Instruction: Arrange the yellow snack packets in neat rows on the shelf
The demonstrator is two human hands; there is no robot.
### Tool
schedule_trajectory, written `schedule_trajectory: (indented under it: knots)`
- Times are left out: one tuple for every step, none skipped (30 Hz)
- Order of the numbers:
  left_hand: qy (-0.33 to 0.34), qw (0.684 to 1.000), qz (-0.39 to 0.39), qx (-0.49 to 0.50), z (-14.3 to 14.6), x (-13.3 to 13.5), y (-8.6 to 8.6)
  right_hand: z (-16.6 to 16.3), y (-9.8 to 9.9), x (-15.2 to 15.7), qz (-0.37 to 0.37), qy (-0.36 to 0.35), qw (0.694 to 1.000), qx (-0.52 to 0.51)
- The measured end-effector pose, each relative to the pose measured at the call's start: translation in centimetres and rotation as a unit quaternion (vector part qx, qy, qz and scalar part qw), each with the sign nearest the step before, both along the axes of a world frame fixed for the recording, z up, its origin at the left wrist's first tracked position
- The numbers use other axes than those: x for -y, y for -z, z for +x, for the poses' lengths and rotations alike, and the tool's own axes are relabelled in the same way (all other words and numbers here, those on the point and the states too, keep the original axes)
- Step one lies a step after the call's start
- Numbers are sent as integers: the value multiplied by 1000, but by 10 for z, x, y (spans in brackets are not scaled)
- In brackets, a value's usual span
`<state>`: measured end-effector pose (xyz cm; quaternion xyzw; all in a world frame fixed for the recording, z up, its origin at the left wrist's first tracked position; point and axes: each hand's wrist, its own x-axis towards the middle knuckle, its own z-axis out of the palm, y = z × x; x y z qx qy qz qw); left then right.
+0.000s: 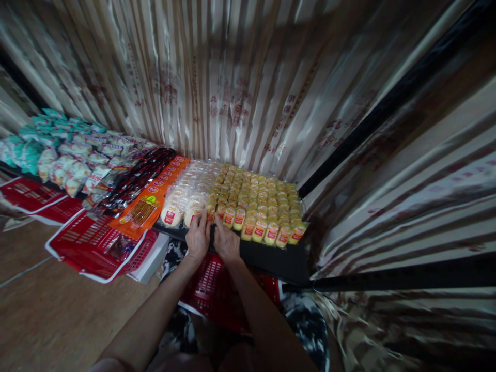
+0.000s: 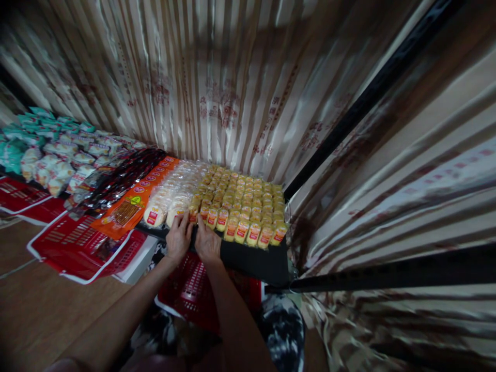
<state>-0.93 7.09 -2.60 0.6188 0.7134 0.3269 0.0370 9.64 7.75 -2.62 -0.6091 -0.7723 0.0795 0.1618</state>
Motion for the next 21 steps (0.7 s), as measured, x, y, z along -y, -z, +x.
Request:
schedule_trajectory:
  knots:
    - [-3,1000,-5,-9,0,-1,0,0,0,0,2,-1,1000,-1]
    - [-6,1000,-8,-16,0,-3,0,0,0,0,5,-1,1000,0]
    - [-8,1000,-9,-23,-1,-4,0,0,0,0,7,-2,1000,2]
    - [-9,1000,-10,-27,-1,-5,0,0,-1,0,8,-2,1000,4]
    - [-11,999,-10,-31,-2,-5,-1,0,-1,1,8,-2,1000,7]
    - [-12,999,-11,-34,-3,-5,-1,0,-1,1,8,-1,1000,10]
    - [-13,999,-14,-38,-3,-5,-2,0,-2,1,8,0,1000,11]
    - [-15,999,-18,-41,-4,-4,-3,0,-2,1,9,2,1000,11]
    - [-18,999,-21,-44,-4,-4,-4,0,-2,2,11,3,1000,11]
    - [-19,998,-23,-46,-4,-4,-4,1,-1,2,13,4,1000,12]
    - [-21,998,-24,-46,-4,-4,-5,1,-1,2,15,3,1000,12]
    - [-23,998,-24,-45,-4,-5,-5,1,-1,2,18,2,1000,12]
    - [-26,998,-24,-44,-3,-5,-5,1,0,2,20,1,1000,12]
    - [-29,998,-24,-44,-2,-5,-5,1,0,2,22,-1,1000,12]
    - [-31,998,-25,-45,-1,-6,-5,1,0,1,23,-2,1000,12]
    - [-31,998,-26,-48,0,-6,-4,1,0,1,23,-3,1000,11]
    - [-30,998,-27,-50,1,-6,-3,1,0,1,21,-3,1000,9]
    - [-27,998,-27,-52,1,-6,-2,1,0,1,20,-2,1000,8]
    - [-22,998,-26,-53,2,-6,-1,1,0,1,17,-2,1000,6]
    - [-18,998,-22,-52,2,-6,1,1,0,0,14,-1,1000,5]
    - [-13,999,-16,-50,2,-6,2,1,0,0,11,-1,1000,4]
